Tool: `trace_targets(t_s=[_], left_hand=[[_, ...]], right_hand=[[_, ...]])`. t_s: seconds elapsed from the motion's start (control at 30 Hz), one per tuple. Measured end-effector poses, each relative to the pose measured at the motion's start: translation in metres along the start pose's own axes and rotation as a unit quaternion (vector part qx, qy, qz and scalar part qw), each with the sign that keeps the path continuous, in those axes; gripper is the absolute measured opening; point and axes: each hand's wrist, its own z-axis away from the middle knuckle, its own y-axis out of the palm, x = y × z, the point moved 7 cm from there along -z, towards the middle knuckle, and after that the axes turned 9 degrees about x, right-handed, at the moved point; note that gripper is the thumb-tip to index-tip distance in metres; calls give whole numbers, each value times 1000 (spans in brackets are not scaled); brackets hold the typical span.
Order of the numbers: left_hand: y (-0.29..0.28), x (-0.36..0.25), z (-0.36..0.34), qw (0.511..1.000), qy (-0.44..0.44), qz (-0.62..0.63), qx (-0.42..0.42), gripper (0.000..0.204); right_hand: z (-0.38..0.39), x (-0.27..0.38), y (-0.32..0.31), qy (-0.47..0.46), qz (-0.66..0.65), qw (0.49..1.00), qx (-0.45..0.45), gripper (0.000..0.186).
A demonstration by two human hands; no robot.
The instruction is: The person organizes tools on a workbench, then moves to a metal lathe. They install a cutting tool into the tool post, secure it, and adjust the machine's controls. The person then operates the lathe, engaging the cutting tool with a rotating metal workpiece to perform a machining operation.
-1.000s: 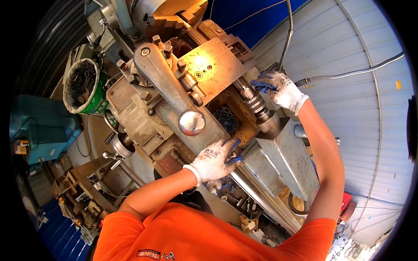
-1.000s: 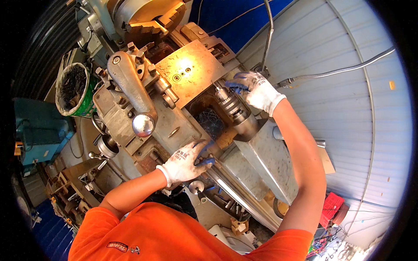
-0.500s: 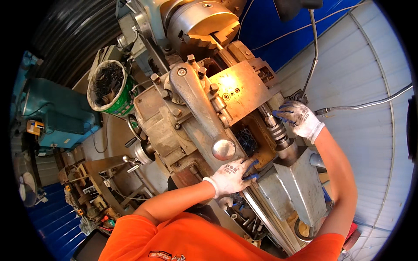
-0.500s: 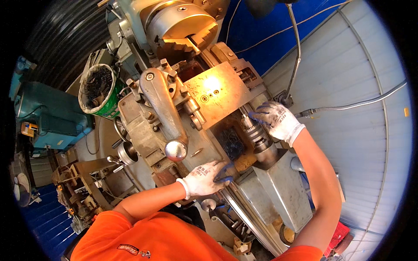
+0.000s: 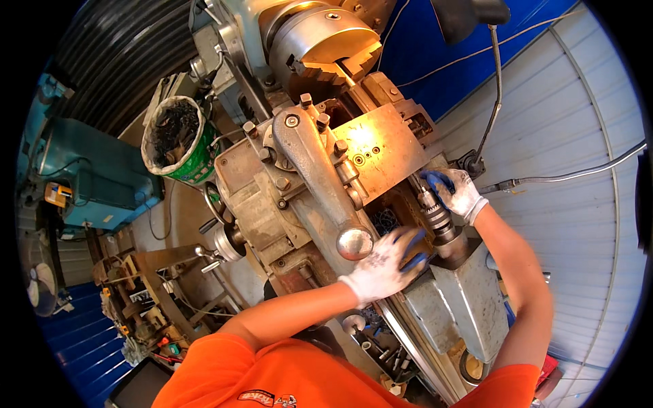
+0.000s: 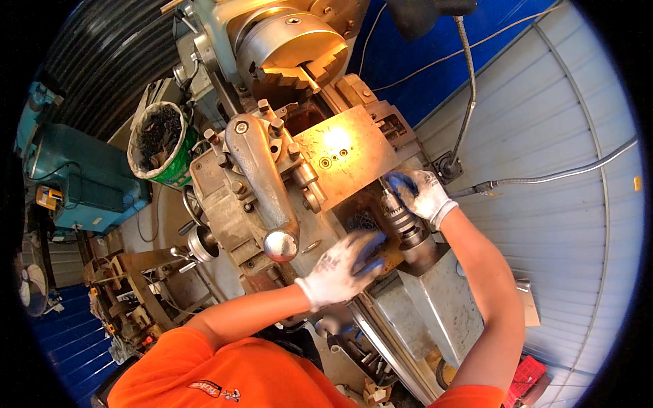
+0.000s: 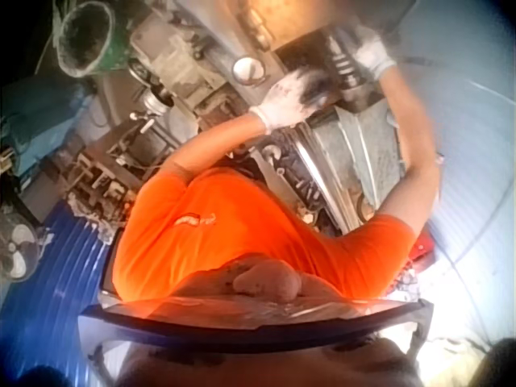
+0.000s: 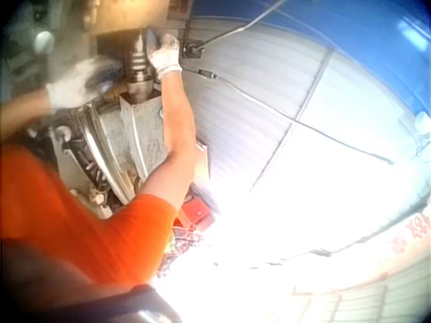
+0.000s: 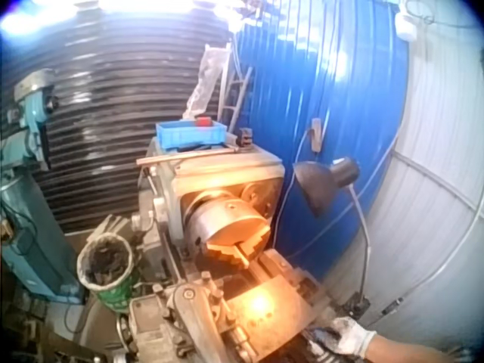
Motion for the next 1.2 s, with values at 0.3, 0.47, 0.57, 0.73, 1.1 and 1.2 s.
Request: trace_targets(t_s=[0.3,0.47,0.57,0.73,1.1,1.2], left_hand=[[10,-27,-156,975,-103,-191,-44,59],[8,-23,-160,979,-149,-140,-13,49],[8,-23,-158,982,-137,-128,-19,46],[5,-22,-162,987,-112,-118,-10,44],[15,-2,-170,987,-103,-120,27,50],[-7,-18,-153,987,-100,-128,13,53]], right_hand=[[-2,27,0,-36,42,998,3,32],[0,27,2,-22,39,999,-14,31],[-1,26,1,-19,36,999,-23,31],[-5,29,-2,-14,40,998,-37,30],[-15,30,3,-2,46,997,-60,28],[-13,28,3,5,47,997,-60,28]])
